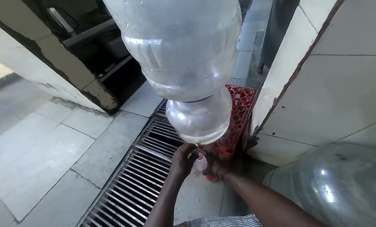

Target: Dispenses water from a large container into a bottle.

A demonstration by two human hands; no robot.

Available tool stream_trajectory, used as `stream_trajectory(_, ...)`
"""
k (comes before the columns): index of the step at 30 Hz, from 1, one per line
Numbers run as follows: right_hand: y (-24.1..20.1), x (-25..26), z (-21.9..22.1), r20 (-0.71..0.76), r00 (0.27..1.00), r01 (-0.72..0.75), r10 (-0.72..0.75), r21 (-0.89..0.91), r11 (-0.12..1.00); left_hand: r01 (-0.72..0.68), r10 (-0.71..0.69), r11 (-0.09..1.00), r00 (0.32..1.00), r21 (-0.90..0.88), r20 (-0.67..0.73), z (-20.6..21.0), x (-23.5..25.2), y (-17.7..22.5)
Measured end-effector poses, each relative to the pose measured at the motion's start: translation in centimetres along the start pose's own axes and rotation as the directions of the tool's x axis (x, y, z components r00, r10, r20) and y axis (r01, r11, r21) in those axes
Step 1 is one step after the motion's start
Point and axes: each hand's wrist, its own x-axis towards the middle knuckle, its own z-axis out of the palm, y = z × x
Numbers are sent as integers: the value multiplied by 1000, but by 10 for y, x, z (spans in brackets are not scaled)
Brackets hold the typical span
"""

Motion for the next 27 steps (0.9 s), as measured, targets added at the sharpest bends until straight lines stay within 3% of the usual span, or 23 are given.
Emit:
stream_trajectory(13, 2, 3, 4, -8, 1000, -6, 6, -2, 1000, -27, 28, 999, 999, 18, -24, 1, 1, -3)
stream_trajectory(21, -15, -18, -18, 41, 999, -17, 16, 26, 1000, -14, 14, 1000, 1000, -21, -7, 1, 1, -3)
stream_trajectory(27, 1, 3, 5, -8, 1000, -11, 11, -14, 1000, -23, 23, 1000, 1000, -8, -18, 2, 1, -6)
